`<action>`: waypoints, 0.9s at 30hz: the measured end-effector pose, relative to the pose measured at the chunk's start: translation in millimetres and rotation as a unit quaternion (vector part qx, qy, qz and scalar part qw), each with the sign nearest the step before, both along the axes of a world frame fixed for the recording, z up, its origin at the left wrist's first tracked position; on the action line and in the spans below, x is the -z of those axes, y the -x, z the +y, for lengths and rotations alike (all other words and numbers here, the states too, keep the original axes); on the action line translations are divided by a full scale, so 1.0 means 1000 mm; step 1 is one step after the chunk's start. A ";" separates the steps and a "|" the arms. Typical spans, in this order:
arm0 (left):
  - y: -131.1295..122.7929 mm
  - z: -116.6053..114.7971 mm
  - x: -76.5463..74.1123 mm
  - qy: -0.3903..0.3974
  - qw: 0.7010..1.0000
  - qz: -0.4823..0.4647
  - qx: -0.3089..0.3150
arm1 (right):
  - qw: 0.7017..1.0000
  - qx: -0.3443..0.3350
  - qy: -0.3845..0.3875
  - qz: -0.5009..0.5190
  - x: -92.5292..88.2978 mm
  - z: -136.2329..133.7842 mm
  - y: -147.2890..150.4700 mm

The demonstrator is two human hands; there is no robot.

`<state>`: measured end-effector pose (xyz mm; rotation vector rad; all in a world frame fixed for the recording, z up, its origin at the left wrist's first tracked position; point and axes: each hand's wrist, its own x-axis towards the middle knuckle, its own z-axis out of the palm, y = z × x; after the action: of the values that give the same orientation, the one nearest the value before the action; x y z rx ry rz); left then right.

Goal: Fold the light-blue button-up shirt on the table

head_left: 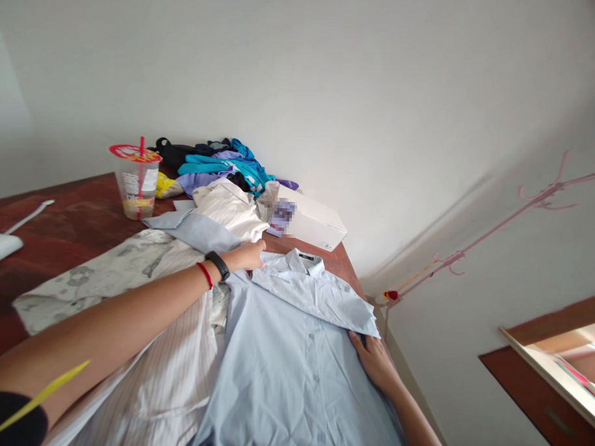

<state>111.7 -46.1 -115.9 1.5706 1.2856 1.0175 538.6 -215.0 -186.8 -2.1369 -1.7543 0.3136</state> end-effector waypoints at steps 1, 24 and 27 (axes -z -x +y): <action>0.000 0.000 -0.001 -0.011 1.000 0.009 -0.006 | 1.000 0.003 0.006 0.000 0.000 0.000 0.000; -0.003 -0.002 -0.001 -0.049 0.938 0.335 0.078 | 0.997 -0.070 0.020 -0.016 -0.003 -0.004 -0.012; -0.002 -0.004 -0.004 -0.067 0.930 0.351 0.082 | 0.997 -0.070 0.023 -0.013 -0.006 -0.011 -0.015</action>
<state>114.0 -50.3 -112.1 2.2224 1.5253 0.4396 553.4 -226.3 -180.4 -2.0623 -1.9335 0.3691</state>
